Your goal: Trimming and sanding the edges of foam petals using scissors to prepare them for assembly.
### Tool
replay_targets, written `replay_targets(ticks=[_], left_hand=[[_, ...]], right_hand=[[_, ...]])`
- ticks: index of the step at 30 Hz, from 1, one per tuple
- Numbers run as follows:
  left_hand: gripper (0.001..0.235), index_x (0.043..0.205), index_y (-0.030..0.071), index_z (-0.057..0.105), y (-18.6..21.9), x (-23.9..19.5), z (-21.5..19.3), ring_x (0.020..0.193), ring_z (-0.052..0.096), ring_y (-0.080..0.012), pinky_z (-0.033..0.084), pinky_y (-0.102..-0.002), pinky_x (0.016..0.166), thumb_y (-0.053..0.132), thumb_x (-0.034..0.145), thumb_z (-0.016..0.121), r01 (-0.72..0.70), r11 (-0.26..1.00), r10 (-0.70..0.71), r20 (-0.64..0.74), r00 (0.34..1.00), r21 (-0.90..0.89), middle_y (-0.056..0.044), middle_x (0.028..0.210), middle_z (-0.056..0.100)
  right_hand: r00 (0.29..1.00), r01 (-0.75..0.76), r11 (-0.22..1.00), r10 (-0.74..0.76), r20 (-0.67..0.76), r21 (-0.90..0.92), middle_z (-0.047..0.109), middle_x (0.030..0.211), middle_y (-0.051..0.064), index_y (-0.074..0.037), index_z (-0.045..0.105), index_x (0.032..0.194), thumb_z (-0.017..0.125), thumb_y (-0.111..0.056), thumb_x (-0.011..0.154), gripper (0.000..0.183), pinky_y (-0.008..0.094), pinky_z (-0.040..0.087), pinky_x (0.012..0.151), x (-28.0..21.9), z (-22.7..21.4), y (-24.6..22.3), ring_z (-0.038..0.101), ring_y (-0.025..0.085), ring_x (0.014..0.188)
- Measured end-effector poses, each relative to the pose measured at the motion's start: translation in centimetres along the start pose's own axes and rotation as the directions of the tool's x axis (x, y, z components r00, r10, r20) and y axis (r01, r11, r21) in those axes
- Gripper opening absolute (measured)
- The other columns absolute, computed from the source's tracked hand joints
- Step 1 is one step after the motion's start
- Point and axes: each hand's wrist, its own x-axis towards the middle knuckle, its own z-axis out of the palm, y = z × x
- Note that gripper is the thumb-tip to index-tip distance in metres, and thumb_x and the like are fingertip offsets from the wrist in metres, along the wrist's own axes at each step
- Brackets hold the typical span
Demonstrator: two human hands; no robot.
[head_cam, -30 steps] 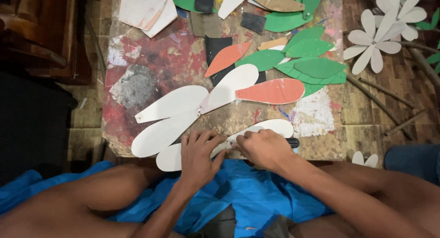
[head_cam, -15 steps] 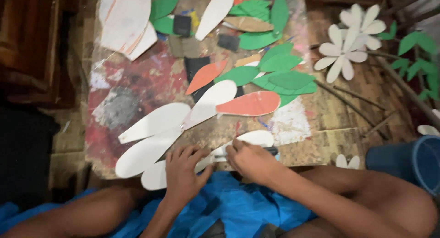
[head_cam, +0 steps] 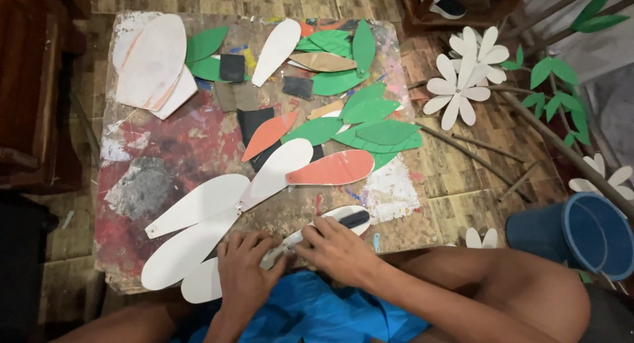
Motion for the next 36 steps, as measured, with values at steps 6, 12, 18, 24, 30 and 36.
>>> replay_targets(ticks=[6,12,18,24,30,36], left_hand=[[0.031,0.101,0.019,0.077,0.0,-0.2,0.1,0.101,0.054,-0.0229,0.038,-0.043,0.091,0.033,0.073,0.083,-0.011,0.999,0.011,0.007,1.000,0.034,0.003,0.106,0.067],[0.033,0.100,0.016,0.077,0.1,-0.2,-0.5,0.098,0.053,-0.0243,0.038,-0.043,0.093,0.032,0.072,0.081,-0.071,0.997,0.071,-0.050,0.996,0.006,0.001,0.102,0.064],[0.031,0.102,0.017,0.075,0.7,-0.1,-1.1,0.090,0.053,-0.0231,0.038,-0.041,0.085,0.034,0.077,0.081,-0.073,0.997,0.075,-0.058,0.996,0.037,0.000,0.098,0.062],[0.035,0.108,0.024,0.075,0.6,-0.2,-1.4,0.101,0.051,-0.0225,0.036,-0.042,0.091,0.027,0.074,0.083,-0.113,0.994,0.113,-0.012,0.994,-0.005,0.001,0.107,0.061],[0.029,0.100,0.023,0.078,0.3,-0.4,-1.4,0.098,0.049,-0.0233,0.036,-0.044,0.089,0.018,0.073,0.083,-0.218,0.975,0.220,-0.075,0.973,0.028,0.003,0.110,0.063],[0.026,0.107,0.022,0.077,-0.3,-0.9,-0.8,0.100,0.054,-0.0232,0.038,-0.045,0.093,0.020,0.081,0.082,-0.267,0.963,0.269,-0.092,0.959,0.034,0.003,0.112,0.066]], right_hand=[[0.989,-0.145,0.988,0.146,0.001,0.061,0.058,0.093,0.010,-0.012,0.060,0.100,0.062,-0.019,0.085,0.017,0.041,0.051,0.076,-0.3,0.3,-0.3,0.061,0.029,0.083],[0.974,-0.228,0.974,0.228,-0.017,-0.003,0.060,0.098,0.008,-0.017,0.063,0.101,0.060,-0.025,0.083,0.020,0.042,0.050,0.083,-0.5,1.5,-0.5,0.061,0.030,0.091],[0.949,-0.295,0.939,0.310,-0.062,0.176,0.061,0.085,0.008,-0.012,0.057,0.104,0.070,-0.028,0.091,0.025,0.041,0.053,0.065,-0.5,0.6,-0.3,0.064,0.029,0.073],[0.961,-0.247,0.953,0.265,-0.085,0.176,0.058,0.088,0.006,-0.011,0.060,0.100,0.070,-0.024,0.092,0.018,0.040,0.053,0.073,-0.6,0.6,-0.3,0.064,0.027,0.081],[0.964,-0.234,0.966,0.245,-0.107,0.111,0.056,0.086,0.006,-0.012,0.062,0.097,0.071,-0.024,0.091,0.017,0.039,0.052,0.072,-0.5,1.1,-0.5,0.060,0.026,0.077],[0.966,-0.228,0.945,0.250,-0.070,0.234,0.060,0.087,0.007,-0.009,0.063,0.097,0.070,-0.021,0.090,0.015,0.040,0.052,0.070,-0.1,0.6,-0.7,0.062,0.028,0.078]])
